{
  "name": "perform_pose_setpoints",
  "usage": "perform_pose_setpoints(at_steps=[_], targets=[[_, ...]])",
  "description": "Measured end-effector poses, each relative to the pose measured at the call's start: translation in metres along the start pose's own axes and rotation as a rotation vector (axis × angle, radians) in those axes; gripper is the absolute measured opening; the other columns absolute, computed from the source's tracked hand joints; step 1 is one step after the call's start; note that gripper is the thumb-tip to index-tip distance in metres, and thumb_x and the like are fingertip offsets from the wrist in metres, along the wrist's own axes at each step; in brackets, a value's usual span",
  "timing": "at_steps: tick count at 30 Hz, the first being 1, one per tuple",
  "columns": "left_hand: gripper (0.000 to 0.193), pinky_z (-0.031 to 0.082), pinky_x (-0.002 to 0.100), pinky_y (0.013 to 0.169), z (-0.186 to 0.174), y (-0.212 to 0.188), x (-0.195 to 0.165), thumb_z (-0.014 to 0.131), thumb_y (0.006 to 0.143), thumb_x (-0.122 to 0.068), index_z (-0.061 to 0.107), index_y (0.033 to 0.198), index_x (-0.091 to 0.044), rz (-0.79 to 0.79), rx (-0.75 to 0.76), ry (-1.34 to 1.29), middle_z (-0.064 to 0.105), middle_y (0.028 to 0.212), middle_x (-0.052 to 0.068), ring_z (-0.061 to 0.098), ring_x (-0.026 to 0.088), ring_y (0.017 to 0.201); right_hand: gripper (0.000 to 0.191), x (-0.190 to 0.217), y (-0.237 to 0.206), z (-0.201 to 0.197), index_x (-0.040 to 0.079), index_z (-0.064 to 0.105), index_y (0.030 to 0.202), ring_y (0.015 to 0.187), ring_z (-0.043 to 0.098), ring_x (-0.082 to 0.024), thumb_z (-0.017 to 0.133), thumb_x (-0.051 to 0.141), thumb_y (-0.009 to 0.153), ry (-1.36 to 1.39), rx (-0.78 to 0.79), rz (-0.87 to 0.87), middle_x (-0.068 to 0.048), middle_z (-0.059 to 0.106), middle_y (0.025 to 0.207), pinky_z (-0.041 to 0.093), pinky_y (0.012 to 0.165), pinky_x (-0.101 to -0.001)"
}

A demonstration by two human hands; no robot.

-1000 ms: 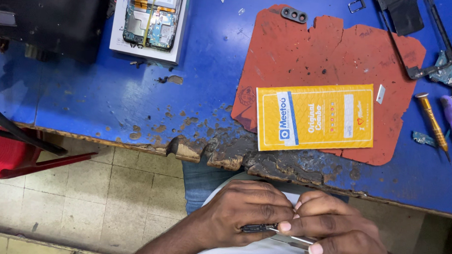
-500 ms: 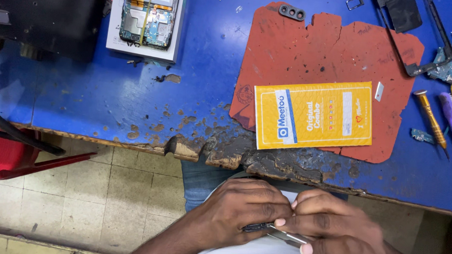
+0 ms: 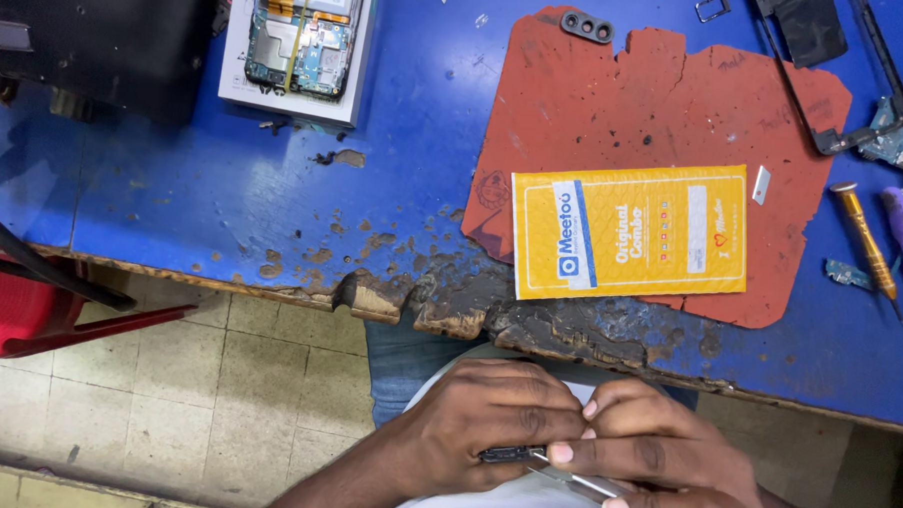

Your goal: The person pries open a smartphone using a metal pry bar, works on the internal components, and connects a charging cable to test the phone. They handle a replacement screen assembly and its packaging, peeling protective film and positioning the new display on the phone body.

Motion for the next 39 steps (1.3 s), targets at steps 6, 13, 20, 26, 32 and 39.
perform_pose_setpoints(at_steps=[6, 13, 20, 26, 32, 39], targets=[[0.043, 0.061, 0.038, 0.098, -0.001, 0.001, -0.002, 0.082, 0.081, -0.003, 0.069, 0.122, -0.004, 0.014, -0.009, -0.038, 0.071, 0.123, 0.009, 0.072, 0.028, 0.116, 0.018, -0.001, -0.007, 0.0, 0.01, 0.052, 0.124, 0.109, 0.069, -0.031, 0.05, 0.02, 0.109, -0.007, -0.014, 0.005, -0.026, 0.072, 0.121, 0.055, 0.099, -0.0595], [0.038, 0.061, 0.037, 0.097, 0.001, 0.001, 0.0, 0.083, 0.086, -0.003, 0.069, 0.12, -0.006, 0.018, -0.021, -0.013, 0.071, 0.124, 0.008, 0.073, 0.026, 0.113, 0.021, 0.0, -0.013, -0.005, 0.012, 0.053, 0.127, 0.114, 0.068, -0.034, 0.056, 0.018, 0.108, 0.055, -0.003, 0.117, -0.025, 0.072, 0.123, 0.052, 0.104, -0.0622], [0.038, 0.06, 0.041, 0.102, 0.001, 0.0, 0.001, 0.085, 0.081, -0.004, 0.068, 0.115, -0.005, 0.021, 0.001, 0.044, 0.07, 0.123, 0.008, 0.072, 0.028, 0.117, 0.02, 0.001, -0.007, -0.003, 0.011, 0.052, 0.124, 0.107, 0.072, -0.034, 0.058, 0.015, 0.106, 0.049, -0.006, 0.136, -0.025, 0.072, 0.121, 0.055, 0.099, -0.061], [0.04, 0.06, 0.04, 0.1, 0.001, -0.001, 0.0, 0.087, 0.076, -0.003, 0.066, 0.11, -0.005, 0.009, 0.031, 0.068, 0.07, 0.12, 0.008, 0.071, 0.028, 0.115, 0.026, 0.0, -0.003, 0.0, 0.011, 0.055, 0.13, 0.109, 0.071, -0.032, 0.062, 0.015, 0.105, -0.042, 0.041, 0.111, -0.023, 0.073, 0.123, 0.059, 0.099, -0.0559], [0.041, 0.06, 0.04, 0.099, 0.001, -0.002, 0.002, 0.086, 0.075, -0.004, 0.066, 0.11, -0.003, 0.023, 0.044, 0.086, 0.07, 0.12, 0.009, 0.072, 0.029, 0.116, 0.034, -0.004, -0.004, 0.001, 0.01, 0.055, 0.129, 0.103, 0.07, -0.029, 0.07, 0.005, 0.099, -0.009, 0.03, 0.073, -0.023, 0.073, 0.121, 0.059, 0.094, -0.0545], [0.038, 0.061, 0.041, 0.103, 0.003, -0.005, 0.006, 0.086, 0.08, -0.007, 0.066, 0.112, -0.003, 0.001, 0.053, 0.006, 0.07, 0.122, 0.009, 0.072, 0.029, 0.116, 0.028, -0.015, -0.005, 0.006, 0.01, 0.06, 0.121, 0.092, 0.072, -0.028, 0.071, 0.005, 0.096, 0.144, -0.171, 0.029, -0.026, 0.075, 0.112, 0.058, 0.085, -0.0546]])
Point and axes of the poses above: each hand's wrist, its own y-axis towards the middle knuckle, its own z-axis out of the palm, x = y × z, the point moved 4 cm from there along y, towards the middle knuckle
